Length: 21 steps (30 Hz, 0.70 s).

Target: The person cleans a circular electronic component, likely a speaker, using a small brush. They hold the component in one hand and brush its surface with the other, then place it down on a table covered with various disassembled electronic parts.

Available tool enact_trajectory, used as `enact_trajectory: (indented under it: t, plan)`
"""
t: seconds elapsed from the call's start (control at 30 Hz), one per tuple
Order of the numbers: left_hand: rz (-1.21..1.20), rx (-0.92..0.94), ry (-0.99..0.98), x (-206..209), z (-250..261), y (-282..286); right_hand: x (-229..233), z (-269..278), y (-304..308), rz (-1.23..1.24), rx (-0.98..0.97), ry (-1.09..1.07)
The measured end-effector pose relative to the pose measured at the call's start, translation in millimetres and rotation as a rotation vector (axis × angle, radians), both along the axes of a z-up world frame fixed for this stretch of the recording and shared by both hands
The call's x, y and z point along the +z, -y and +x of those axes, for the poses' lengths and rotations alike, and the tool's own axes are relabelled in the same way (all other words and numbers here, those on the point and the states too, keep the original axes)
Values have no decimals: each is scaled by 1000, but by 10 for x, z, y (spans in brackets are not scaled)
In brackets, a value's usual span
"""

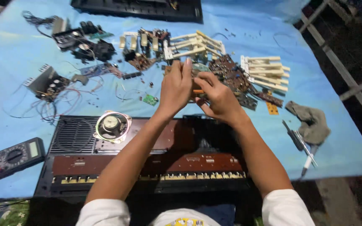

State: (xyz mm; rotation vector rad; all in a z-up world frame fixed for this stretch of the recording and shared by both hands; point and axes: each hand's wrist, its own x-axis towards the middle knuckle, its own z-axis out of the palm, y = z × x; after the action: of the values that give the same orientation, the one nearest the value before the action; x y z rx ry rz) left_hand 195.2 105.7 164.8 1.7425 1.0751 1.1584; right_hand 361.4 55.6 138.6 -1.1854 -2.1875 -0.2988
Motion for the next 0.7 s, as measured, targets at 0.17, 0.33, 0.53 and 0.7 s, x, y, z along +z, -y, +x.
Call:
enact_trajectory:
  t: [0.17,0.33,0.53,0.7]
  plan:
    - [-73,208,71,61,-57,-392,143,-181,-320,-23,2,0]
    - [-27,372,180,-255,-131,-873,175,-313,-535,20,17,-40]
    - [-153,184,340,-446,-245,-1010,343,-433,-647,-32,108,-114]
    - [-48,81,514,-174,-295,-897,489,-423,-638,-29,174,-228]
